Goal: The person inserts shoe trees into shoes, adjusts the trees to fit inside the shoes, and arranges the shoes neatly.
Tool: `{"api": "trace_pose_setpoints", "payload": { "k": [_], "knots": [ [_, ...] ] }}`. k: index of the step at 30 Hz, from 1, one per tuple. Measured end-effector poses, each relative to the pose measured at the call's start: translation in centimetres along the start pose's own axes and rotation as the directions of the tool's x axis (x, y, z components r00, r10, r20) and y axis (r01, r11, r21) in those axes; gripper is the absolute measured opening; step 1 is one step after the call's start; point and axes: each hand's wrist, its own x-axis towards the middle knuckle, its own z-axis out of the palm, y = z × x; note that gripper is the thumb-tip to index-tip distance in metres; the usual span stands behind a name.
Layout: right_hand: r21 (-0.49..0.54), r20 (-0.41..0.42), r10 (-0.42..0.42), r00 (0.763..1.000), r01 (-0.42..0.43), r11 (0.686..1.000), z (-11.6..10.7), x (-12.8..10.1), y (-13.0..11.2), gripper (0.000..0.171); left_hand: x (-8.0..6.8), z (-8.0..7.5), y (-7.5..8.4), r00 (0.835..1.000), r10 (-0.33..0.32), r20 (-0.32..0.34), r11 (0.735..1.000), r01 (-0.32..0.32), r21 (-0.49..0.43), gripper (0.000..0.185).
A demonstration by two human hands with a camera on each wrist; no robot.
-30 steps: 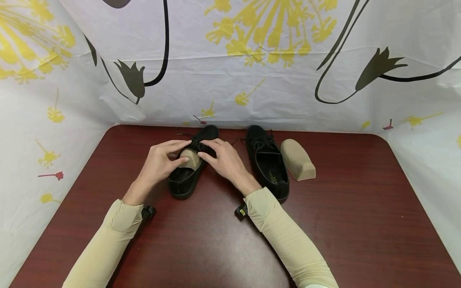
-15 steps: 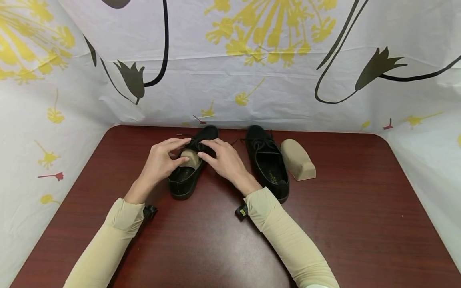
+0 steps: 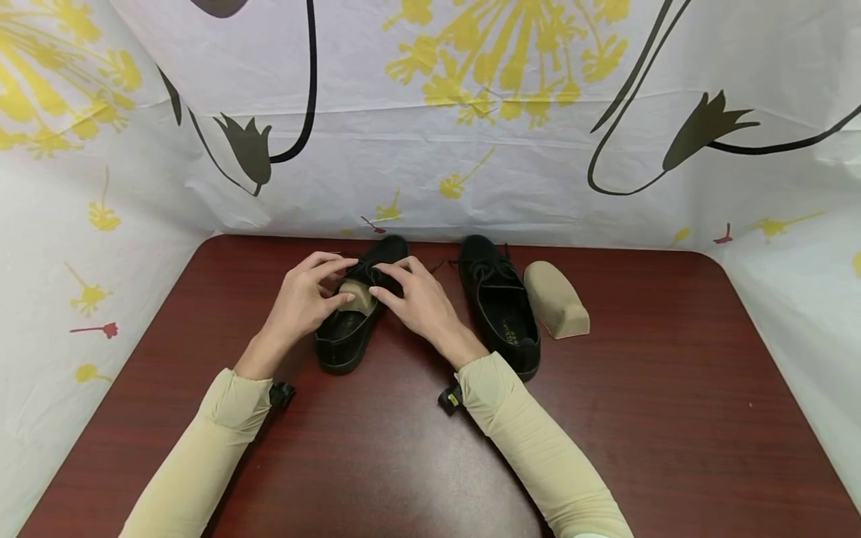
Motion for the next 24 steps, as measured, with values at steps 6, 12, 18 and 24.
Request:
{"api": "trace_pose_setpoints", "payload": {
  "k": [6, 12, 18, 24],
  "knots": [
    [-0.007, -0.001, -0.009, 1.000, 0.009, 1.000, -0.09, 0.01, -0.04, 0.047, 0.05, -0.14, 0.08, 1.000, -0.008, 0.013, 1.000, 0.008, 0.003, 0.057],
    [-0.045, -0.011, -0.009, 1.000, 0.008, 0.999, -0.07, 0.00, -0.06, 0.047, 0.30, -0.19, 0.16, 0.999, -0.020, 0.031, 1.000, 0.019, 0.015, 0.055],
    [-0.059, -0.015, -0.008, 1.000, 0.007, 0.998, -0.05, 0.00, -0.12, 0.047, 0.44, -0.22, 0.22, 0.999, -0.027, 0.043, 0.999, 0.025, 0.027, 0.054],
    [-0.032, 0.015, -0.008, 1.000, 0.008, 0.999, -0.10, 0.12, -0.08, 0.051, 0.56, -0.54, -0.19, 0.995, -0.042, 0.091, 0.999, 0.042, 0.001, 0.055]
  ]
}}
